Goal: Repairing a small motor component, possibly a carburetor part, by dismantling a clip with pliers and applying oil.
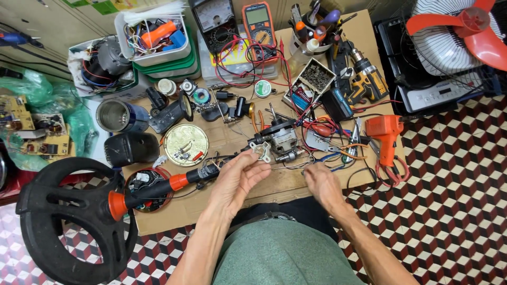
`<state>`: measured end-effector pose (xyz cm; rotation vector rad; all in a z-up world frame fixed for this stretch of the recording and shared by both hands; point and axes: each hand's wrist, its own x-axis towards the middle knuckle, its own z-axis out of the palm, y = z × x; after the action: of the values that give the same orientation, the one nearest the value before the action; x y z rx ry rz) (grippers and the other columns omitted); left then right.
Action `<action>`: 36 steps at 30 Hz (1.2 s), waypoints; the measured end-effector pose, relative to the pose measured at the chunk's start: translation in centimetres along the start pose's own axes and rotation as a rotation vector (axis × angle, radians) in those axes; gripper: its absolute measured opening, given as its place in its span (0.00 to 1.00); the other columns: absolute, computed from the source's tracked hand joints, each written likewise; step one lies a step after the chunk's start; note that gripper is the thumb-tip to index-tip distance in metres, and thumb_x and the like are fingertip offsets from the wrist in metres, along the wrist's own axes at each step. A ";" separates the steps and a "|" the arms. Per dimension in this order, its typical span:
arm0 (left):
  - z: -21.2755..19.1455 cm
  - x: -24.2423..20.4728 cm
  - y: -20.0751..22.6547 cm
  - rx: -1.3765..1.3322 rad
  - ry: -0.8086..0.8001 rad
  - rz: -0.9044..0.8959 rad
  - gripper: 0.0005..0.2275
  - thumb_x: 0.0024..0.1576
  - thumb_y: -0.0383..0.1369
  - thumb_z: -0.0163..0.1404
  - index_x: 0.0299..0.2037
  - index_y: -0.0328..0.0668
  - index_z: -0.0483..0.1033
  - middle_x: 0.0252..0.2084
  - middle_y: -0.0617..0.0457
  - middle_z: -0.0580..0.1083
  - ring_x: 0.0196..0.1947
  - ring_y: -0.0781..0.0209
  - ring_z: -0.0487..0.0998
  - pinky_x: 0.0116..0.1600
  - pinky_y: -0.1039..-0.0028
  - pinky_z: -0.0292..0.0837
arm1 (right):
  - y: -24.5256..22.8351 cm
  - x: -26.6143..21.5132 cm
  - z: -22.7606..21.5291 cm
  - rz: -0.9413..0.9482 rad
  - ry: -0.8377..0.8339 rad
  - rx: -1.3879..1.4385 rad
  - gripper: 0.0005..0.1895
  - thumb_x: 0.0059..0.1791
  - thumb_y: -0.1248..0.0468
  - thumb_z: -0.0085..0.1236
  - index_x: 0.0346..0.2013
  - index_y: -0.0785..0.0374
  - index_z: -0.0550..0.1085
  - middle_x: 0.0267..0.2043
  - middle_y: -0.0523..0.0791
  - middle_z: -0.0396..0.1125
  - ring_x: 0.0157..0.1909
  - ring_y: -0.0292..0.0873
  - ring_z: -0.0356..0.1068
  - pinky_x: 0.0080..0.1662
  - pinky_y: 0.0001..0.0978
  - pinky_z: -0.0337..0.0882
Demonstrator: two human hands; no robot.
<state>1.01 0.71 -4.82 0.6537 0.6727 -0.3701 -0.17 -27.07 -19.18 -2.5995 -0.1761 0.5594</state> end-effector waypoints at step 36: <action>4.9 -0.7 -0.6 0.057 -0.057 0.221 0.13 0.59 0.28 0.54 0.50 0.28 0.74 0.42 0.46 0.80 0.40 0.60 0.83 0.50 0.71 0.83 | -15.2 -5.1 -14.3 0.199 0.108 0.838 0.17 0.52 0.65 0.52 0.54 0.64 0.77 0.33 0.44 0.76 0.26 0.33 0.63 0.28 0.24 0.65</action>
<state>2.41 -2.95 -1.67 0.7611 0.5306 -0.2028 0.76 -20.85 1.40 -1.8236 0.2994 0.4299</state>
